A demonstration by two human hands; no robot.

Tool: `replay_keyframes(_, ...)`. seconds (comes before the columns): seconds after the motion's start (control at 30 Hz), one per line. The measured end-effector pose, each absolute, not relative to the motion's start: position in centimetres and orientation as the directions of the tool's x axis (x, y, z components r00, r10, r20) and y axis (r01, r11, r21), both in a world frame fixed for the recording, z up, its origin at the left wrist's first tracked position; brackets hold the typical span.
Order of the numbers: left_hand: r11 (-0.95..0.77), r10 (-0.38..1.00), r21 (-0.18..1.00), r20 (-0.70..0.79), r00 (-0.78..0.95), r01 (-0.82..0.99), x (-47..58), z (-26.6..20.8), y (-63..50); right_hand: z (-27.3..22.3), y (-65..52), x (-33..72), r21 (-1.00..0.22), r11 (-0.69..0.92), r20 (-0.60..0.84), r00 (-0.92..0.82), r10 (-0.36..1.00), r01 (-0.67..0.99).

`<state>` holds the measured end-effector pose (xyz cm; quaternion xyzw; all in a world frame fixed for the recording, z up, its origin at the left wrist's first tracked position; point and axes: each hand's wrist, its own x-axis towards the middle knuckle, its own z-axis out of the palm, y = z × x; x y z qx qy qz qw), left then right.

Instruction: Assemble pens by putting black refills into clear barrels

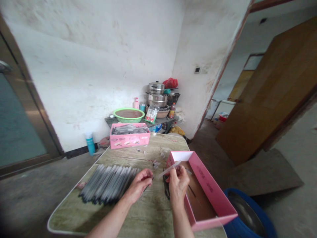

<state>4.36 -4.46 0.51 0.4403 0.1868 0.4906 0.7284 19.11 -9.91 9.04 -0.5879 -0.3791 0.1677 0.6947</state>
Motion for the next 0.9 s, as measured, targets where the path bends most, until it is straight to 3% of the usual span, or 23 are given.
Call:
replay_keyframes(0.43,0.183,0.840,0.813,0.163,0.518,-0.553,4.5,0.9,-4.9,8.7,-8.9,18.7,-0.954,0.160,0.287,0.612,0.737,0.254)
replay_keyframes(0.67,0.284,0.784,0.811,0.111,0.611,-0.511,4.5,1.6,-5.3,6.7,-7.2,19.2,-0.971,0.030,0.163,0.568,0.807,0.236)
replay_keyframes(0.9,0.362,0.769,0.758,0.087,0.633,-0.543,4.3,1.1,-5.0,5.9,-7.0,18.5,-0.976,0.000,0.107,0.478,0.872,0.219)
